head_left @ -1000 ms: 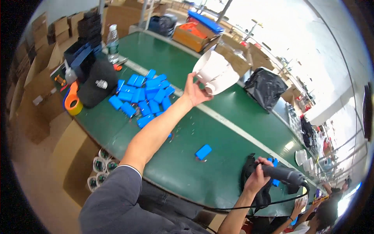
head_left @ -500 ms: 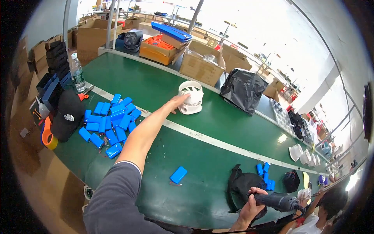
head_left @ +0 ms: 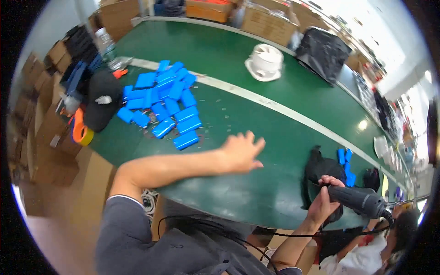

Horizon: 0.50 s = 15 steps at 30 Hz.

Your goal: The person assembles electronic components and plastic housings, securing them together with an electric screwdriver.

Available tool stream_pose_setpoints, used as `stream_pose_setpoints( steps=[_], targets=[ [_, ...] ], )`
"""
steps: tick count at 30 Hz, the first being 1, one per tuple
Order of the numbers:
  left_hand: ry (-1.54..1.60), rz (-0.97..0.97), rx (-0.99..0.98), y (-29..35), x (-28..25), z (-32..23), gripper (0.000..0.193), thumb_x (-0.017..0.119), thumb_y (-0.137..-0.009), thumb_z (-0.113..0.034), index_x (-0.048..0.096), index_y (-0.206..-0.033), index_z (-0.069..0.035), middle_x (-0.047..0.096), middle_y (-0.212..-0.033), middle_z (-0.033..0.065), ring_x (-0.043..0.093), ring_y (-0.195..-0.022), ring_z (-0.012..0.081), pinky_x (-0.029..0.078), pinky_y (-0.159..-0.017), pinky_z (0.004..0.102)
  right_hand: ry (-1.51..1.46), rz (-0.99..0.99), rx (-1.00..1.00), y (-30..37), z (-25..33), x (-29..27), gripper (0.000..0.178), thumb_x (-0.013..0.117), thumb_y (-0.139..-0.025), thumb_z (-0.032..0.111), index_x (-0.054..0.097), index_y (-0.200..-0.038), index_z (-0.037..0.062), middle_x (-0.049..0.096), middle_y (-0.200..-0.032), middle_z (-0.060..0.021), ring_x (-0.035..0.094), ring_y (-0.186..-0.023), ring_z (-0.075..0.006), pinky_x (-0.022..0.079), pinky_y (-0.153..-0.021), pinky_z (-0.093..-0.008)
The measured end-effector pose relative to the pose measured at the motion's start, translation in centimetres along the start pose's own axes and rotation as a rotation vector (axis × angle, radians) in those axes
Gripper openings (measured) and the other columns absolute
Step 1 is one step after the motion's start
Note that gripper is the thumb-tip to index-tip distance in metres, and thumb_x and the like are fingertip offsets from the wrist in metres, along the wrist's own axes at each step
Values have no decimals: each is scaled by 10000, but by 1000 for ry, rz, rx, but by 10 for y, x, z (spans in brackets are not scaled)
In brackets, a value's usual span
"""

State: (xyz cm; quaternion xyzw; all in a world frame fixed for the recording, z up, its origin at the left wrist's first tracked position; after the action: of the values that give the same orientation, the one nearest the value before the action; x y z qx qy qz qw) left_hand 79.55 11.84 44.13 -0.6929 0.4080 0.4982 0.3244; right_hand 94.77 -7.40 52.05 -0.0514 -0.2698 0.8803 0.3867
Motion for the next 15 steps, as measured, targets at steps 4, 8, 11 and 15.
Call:
stream_pose_setpoints(
  steps=[4, 8, 11, 15],
  targets=[
    [-53, -128, 124, 30, 33, -31, 384, 579, -695, -98, 454, -1054, -49, 488, -862, 199, 566, -782, 344, 517, -545, 415, -21, 42, 29, 32, 22, -6, 310, 573, -773, 7, 497, -1073, -4, 532, -1015, -110, 515, -947, -204, 407, -819, -325],
    [-28, -305, 11, 69, -6, 2, 360, 539, -718, -92, 474, -1071, -102, 488, -879, 206, 561, -781, 355, 498, -541, 447, 34, 63, 40, 60, 41, -11, 274, 585, -795, 47, 511, -1055, 0, 543, -998, -104, 521, -939, -201, 417, -822, -322],
    [-139, -383, -245, 110, -46, 101, 371, 508, -754, -124, 505, -1123, -158, 522, -864, 183, 556, -799, 346, 460, -607, 467, 148, 39, -15, 68, 51, -4, 261, 550, -763, 24, 497, -1017, 0, 526, -980, -117, 503, -912, -224, 378, -868, -356],
    [-205, -382, -468, 164, -36, 221, 394, 553, -801, -220, 490, -1188, -183, 533, -977, 165, 539, -888, 346, 449, -688, 473, 170, 55, -143, 80, 80, 10, 229, 512, -875, 106, 503, -1037, -56, 519, -1029, -115, 500, -981, -205, 402, -907, -356]
  ],
)
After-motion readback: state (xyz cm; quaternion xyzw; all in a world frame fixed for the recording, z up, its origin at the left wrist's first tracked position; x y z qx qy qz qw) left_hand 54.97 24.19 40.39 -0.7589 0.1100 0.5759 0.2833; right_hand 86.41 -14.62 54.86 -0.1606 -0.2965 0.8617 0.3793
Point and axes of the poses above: each hand's wrist, its own y-axis away from the middle knuckle, its own x-axis out of the palm, z = x × y, the point moved 9 cm from there along -y, towards the middle knuckle
